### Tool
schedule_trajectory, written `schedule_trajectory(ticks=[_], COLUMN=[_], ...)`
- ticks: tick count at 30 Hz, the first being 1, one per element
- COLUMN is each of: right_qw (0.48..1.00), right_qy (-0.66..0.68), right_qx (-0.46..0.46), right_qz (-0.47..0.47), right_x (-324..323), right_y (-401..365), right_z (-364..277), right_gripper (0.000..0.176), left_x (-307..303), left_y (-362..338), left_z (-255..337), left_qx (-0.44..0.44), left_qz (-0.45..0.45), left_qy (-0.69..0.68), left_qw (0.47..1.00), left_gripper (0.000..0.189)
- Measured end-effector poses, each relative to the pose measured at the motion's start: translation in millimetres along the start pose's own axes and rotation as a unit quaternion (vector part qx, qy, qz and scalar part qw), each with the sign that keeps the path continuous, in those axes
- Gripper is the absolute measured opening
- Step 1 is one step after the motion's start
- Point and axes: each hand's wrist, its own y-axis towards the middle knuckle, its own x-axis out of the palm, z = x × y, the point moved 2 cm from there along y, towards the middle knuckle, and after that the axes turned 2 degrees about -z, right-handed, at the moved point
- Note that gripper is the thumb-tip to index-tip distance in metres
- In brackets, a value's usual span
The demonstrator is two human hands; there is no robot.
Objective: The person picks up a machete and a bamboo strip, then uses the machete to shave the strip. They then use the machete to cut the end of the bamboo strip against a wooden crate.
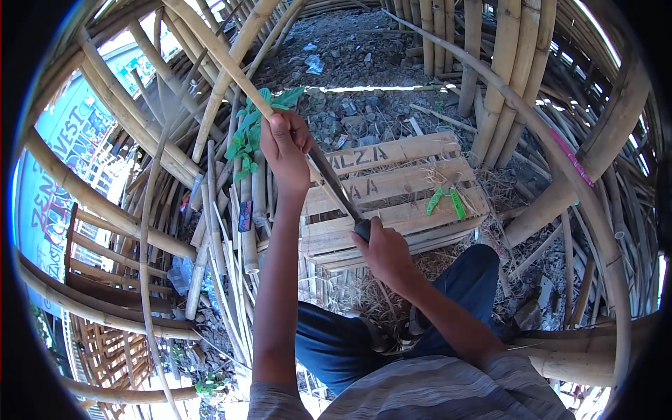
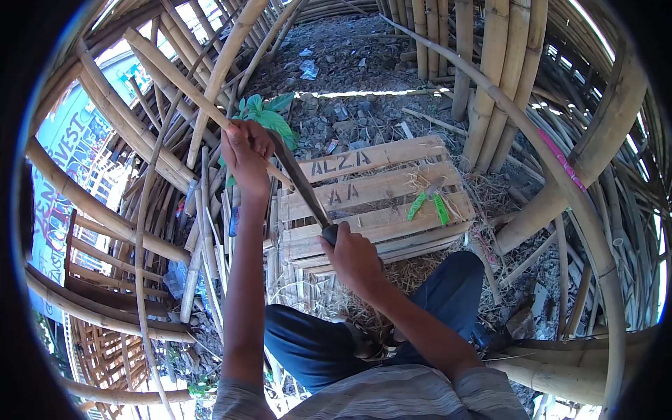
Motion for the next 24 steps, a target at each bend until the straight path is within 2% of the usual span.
schedule_trajectory(ticks=[2, 3, 4, 5, 6, 8, 9, 10, 12, 15, 19, 24], right_qw=[1.000, 0.993, 0.965, 0.893, 0.893, 0.739, 0.710, 0.709, 0.673, 0.680, 0.680, 0.663], right_qy=[-0.020, 0.116, 0.248, 0.394, 0.395, 0.598, 0.627, 0.628, 0.665, 0.658, 0.632, 0.648], right_qx=[-0.020, 0.007, 0.032, 0.148, 0.147, 0.229, 0.229, 0.230, 0.192, 0.172, 0.220, 0.224], right_qz=[0.013, -0.032, -0.077, -0.160, -0.157, -0.212, -0.225, -0.224, -0.262, -0.274, -0.299, -0.301], right_x=[3.0, -2.2, -6.6, -12.5, -18.3, -22.1, -29.0, -33.3, -38.8, -37.9, -15.0, -7.3], right_y=[6.7, 9.1, 11.5, 8.0, 7.5, 3.1, 2.1, 2.0, 2.3, 3.2, 3.7, 1.8], right_z=[15.6, 16.9, 15.8, 17.9, 17.1, 18.8, 14.9, 12.6, 6.5, -4.9, -6.1, -4.8], right_gripper=[0.045, 0.045, 0.046, 0.042, 0.042, 0.041, 0.041, 0.041, 0.043, 0.044, 0.043, 0.045], left_x=[-4.6, -9.0, -13.5, -18.1, -19.8, -21.6, -20.9, -19.8, -16.5, -10.1, -1.5, -7.1], left_y=[5.8, 8.5, 10.4, 11.6, 13.8, 13.6, 13.3, 13.2, 11.8, 10.3, 9.2, 10.2], left_z=[-0.4, -1.5, -2.9, -4.6, -3.5, -3.1, -2.6, -2.4, -3.0, -2.9, -6.0, -5.6], left_qx=[0.000, 0.010, 0.011, 0.009, 0.008, -0.002, -0.008, -0.014, -0.017, -0.019, -0.014, 0.001], left_qz=[0.019, 0.014, 0.013, 0.016, 0.017, 0.007, -0.004, -0.014, -0.017, -0.018, -0.021, -0.019], left_qy=[0.012, 0.019, 0.017, 0.014, 0.012, -0.004, -0.029, -0.055, -0.055, -0.049, -0.032, -0.035], left_qw=[1.000, 1.000, 1.000, 1.000, 1.000, 1.000, 1.000, 0.998, 0.998, 0.998, 0.999, 0.999], left_gripper=[0.032, 0.031, 0.031, 0.031, 0.031, 0.032, 0.033, 0.034, 0.034, 0.035, 0.035, 0.034])
